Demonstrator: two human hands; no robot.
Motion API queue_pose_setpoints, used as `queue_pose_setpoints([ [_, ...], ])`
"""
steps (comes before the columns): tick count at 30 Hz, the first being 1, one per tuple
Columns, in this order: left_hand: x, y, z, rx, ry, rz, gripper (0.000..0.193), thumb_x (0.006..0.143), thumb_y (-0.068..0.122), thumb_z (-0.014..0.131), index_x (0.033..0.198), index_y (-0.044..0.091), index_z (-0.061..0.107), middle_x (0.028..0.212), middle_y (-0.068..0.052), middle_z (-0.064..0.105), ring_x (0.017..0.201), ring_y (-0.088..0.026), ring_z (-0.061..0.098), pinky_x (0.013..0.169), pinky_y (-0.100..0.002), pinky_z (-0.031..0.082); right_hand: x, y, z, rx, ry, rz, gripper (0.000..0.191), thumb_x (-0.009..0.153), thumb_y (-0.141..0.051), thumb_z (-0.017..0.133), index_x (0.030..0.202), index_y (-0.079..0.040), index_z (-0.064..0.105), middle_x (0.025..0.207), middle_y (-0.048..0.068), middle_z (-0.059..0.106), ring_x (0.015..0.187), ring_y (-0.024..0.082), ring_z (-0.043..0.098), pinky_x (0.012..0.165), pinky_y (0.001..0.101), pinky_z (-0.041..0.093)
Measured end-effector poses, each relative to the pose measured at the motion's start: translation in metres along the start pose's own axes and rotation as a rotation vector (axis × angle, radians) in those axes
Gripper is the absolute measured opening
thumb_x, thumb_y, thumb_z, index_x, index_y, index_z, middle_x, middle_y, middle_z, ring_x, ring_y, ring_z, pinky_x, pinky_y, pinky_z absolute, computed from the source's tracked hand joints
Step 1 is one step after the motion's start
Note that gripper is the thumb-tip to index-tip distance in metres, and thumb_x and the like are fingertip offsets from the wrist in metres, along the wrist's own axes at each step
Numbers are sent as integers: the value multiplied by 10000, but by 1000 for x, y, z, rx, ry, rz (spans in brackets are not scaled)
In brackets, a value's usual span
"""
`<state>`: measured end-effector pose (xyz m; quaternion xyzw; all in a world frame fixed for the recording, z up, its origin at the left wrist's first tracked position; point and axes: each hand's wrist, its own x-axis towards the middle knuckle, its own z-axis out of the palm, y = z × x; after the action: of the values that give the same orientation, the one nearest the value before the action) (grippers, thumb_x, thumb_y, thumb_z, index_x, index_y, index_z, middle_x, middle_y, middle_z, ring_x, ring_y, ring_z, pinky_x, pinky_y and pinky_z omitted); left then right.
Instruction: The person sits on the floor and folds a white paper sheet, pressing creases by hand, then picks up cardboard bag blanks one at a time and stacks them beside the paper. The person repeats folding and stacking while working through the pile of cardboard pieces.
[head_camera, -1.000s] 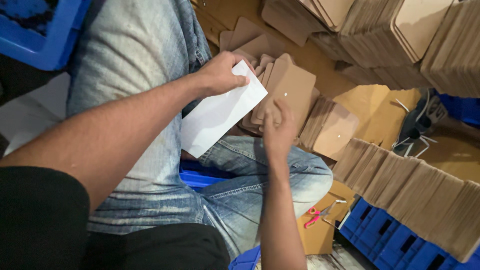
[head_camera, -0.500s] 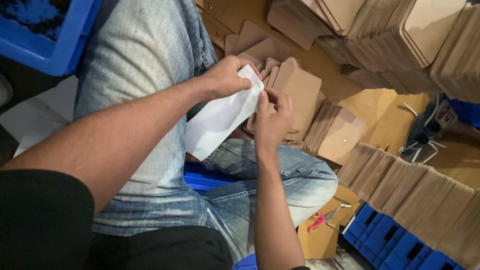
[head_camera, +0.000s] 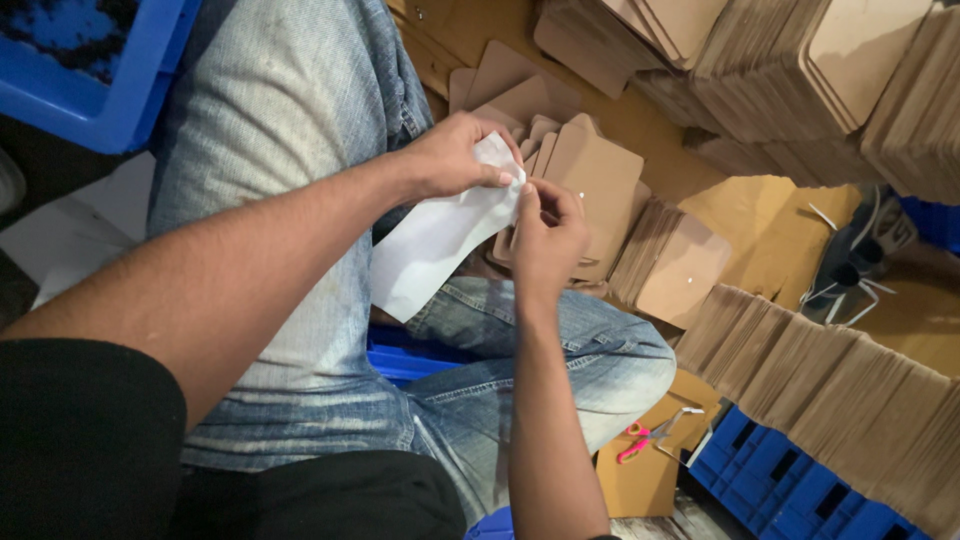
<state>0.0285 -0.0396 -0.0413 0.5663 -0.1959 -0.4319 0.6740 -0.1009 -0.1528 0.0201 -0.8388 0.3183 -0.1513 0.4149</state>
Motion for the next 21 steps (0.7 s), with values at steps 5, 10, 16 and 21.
queue_pose_setpoints([
  [5, -1, 1, -1, -18, -14, -44, 176, 840, 99, 779, 1009, 80, 738, 938, -33, 757, 875, -112, 703, 776, -306, 577, 7, 19, -5, 82, -41, 110, 190, 972, -170, 723, 1025, 10, 753, 868, 20, 705, 762, 84, 625, 693, 243, 513],
  [10, 0, 0, -1, -9, -24, -41, 183, 847, 99, 769, 1026, 84, 736, 961, -34, 765, 887, -108, 711, 787, -303, 581, 17, 27, -10, 201, -99, 177, 171, 982, -154, 711, 1016, 8, 753, 875, 8, 699, 784, 61, 608, 697, 220, 500],
  [16, 3, -2, 0, -48, -10, -69, 200, 852, 99, 764, 1048, 79, 736, 967, -44, 772, 876, -118, 716, 780, -310, 589, 63, 0, -53, 284, 59, 54, 112, 983, -133, 698, 981, -22, 716, 893, 45, 717, 813, 122, 681, 766, 289, 586],
  [21, 4, -3, 0, -48, -7, -90, 210, 856, 102, 756, 1063, 77, 729, 977, -44, 772, 878, -119, 725, 790, -313, 598, 160, -13, -132, 71, 330, -151, 136, 983, -152, 773, 977, -40, 697, 875, 36, 708, 776, 117, 707, 713, 301, 642],
])
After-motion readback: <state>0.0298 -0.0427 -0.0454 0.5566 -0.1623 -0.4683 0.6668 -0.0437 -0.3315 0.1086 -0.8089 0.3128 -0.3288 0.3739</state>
